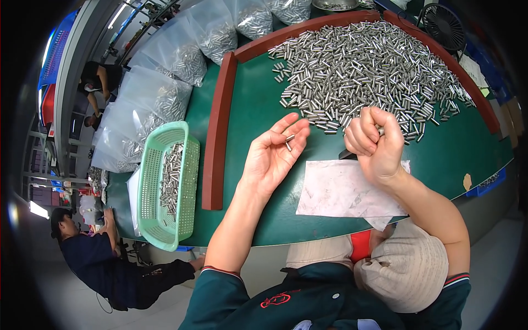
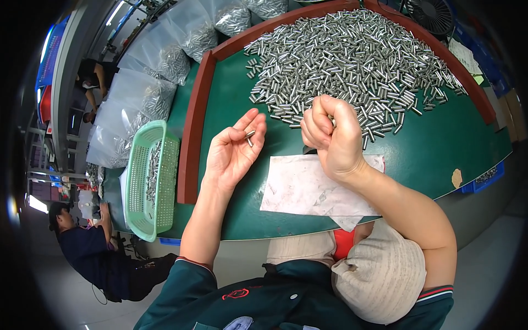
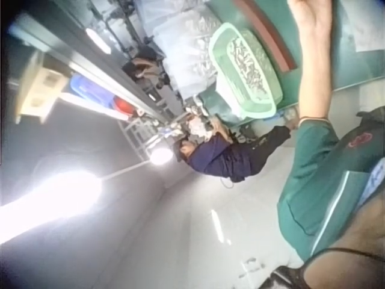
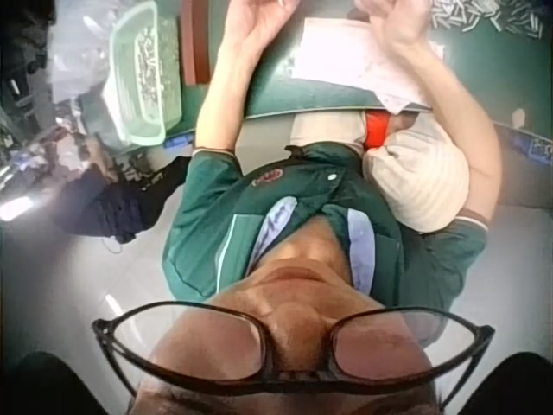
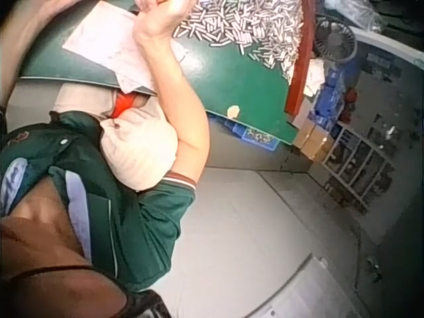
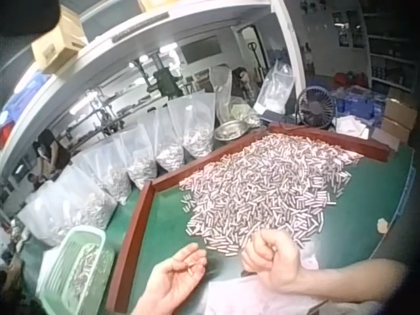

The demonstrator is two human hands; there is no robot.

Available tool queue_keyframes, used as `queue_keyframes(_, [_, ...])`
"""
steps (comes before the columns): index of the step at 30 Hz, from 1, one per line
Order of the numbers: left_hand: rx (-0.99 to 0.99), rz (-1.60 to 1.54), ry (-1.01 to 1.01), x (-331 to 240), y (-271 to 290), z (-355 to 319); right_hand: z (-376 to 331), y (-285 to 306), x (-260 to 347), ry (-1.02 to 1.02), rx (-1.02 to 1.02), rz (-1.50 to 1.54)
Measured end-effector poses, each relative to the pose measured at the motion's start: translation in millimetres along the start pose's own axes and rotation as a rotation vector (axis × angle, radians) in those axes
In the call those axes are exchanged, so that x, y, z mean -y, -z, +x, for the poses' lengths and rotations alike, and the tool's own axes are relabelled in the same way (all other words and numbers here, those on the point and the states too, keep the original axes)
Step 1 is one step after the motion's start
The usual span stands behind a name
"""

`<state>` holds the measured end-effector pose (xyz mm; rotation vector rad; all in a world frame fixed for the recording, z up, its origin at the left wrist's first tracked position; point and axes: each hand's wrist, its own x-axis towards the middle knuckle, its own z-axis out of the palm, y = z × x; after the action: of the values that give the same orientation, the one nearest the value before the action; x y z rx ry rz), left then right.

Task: Inspecting and assembling small metal pins using a precision hand tool at a workbench.

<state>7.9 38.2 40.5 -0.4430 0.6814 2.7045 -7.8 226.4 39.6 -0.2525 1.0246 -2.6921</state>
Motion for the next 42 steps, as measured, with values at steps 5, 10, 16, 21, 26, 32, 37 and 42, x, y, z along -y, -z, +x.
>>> queue_keyframes(5, [-0.118,1.087,-0.483,5.9,3.5,8.2,0.6,-0.1,0.7,-0.003,0.006,-0.006])
queue_keyframes(10, [-0.107,1.935,-0.860,14.3,7.3,20.7,0.3,-1.4,-0.5,-0.012,0.011,0.010])
queue_keyframes(16, [-0.062,2.081,-0.876,14.9,6.4,21.2,-0.9,0.2,-0.2,-0.009,-0.003,0.005])
queue_keyframes(21, [0.049,2.089,-1.030,10.2,11.1,25.8,-1.6,-0.6,-2.2,-0.018,0.013,0.023])
queue_keyframes(26, [-0.026,2.084,-0.709,7.5,0.4,8.7,-0.3,-1.1,-2.3,0.003,0.063,0.012])
queue_keyframes(32, [0.171,1.913,-0.301,22.0,-16.0,-17.6,-3.4,0.4,-5.9,0.005,0.080,0.011])
queue_keyframes(37, [0.159,1.946,-0.371,25.1,-8.2,-18.0,-8.9,-3.4,-12.4,-0.035,0.123,0.029])
queue_keyframes(42, [0.159,1.931,-0.343,25.5,-8.3,-15.9,-9.7,-4.4,-19.3,-0.007,0.111,-0.012])
